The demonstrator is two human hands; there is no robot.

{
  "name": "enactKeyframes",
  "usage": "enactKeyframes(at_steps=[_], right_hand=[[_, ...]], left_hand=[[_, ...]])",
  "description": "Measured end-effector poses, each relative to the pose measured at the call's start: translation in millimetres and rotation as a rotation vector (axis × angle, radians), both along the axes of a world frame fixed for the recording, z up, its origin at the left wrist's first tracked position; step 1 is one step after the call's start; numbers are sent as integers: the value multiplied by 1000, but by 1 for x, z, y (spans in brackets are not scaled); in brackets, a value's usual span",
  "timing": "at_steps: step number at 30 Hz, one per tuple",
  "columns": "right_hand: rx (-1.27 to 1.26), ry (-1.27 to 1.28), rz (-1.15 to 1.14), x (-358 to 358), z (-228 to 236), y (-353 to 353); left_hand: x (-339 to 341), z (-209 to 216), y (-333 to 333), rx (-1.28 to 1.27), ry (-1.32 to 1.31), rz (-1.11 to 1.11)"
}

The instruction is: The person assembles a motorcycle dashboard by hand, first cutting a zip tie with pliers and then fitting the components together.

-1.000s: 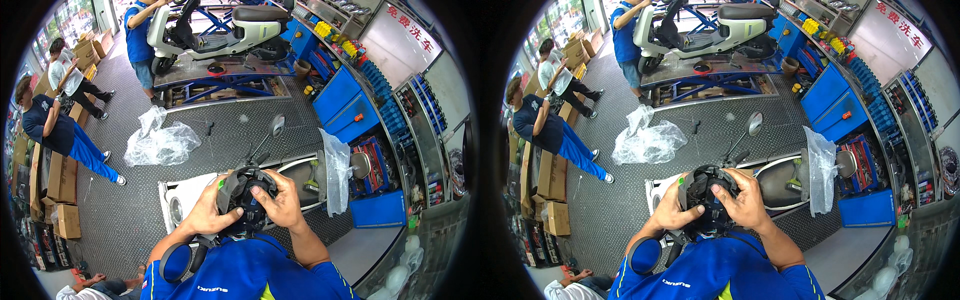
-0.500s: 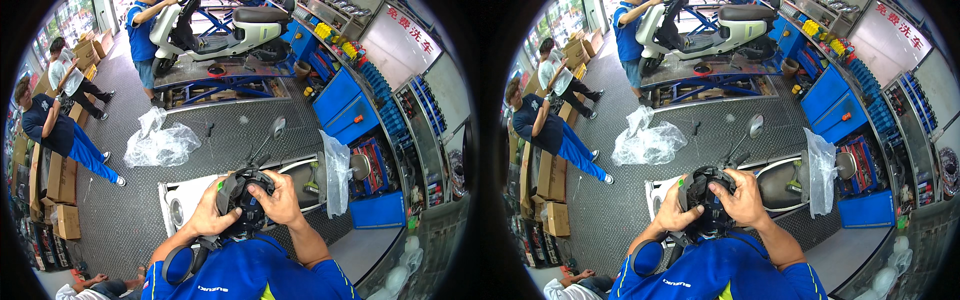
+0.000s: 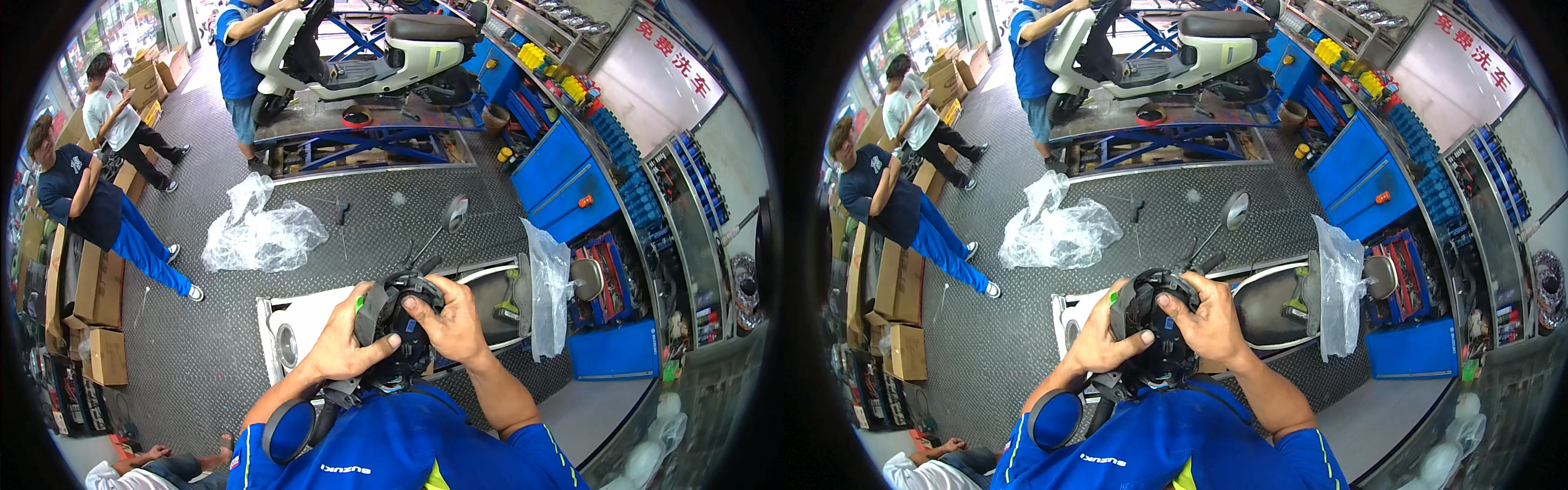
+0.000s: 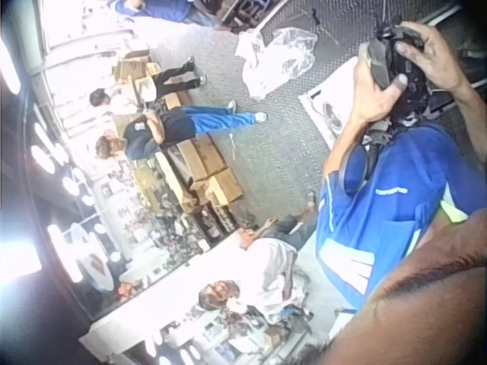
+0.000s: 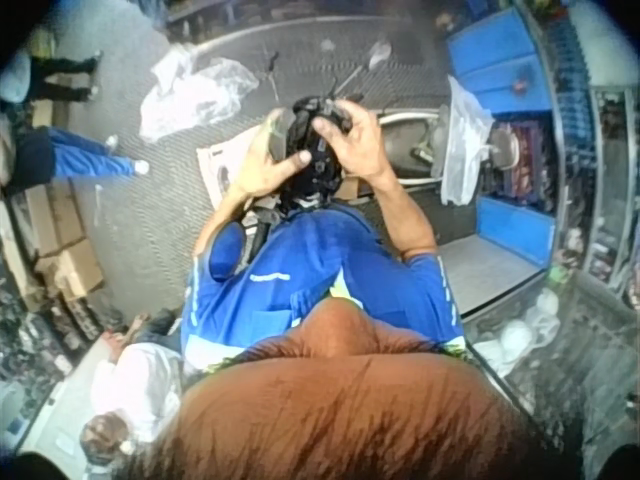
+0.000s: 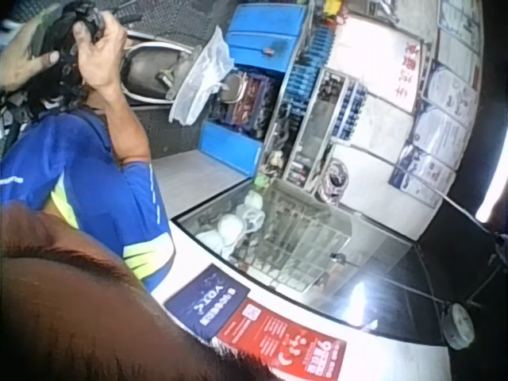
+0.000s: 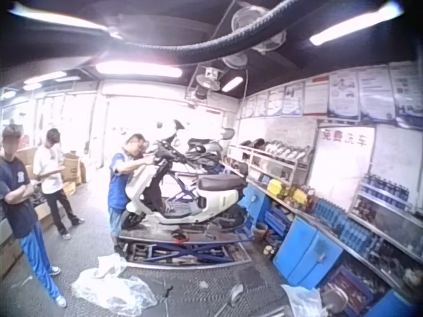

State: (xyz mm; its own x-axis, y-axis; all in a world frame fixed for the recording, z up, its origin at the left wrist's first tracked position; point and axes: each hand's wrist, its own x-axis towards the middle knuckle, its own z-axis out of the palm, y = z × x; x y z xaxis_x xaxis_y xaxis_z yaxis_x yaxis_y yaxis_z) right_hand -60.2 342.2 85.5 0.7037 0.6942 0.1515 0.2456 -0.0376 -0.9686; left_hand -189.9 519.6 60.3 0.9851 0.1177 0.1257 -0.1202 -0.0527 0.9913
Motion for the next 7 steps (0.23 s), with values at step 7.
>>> enactKeyframes(at_steps=[7], right_hand=[[-85, -100, 62, 7, -25, 9]], left_hand=[[23, 43, 22, 59, 23, -13]])
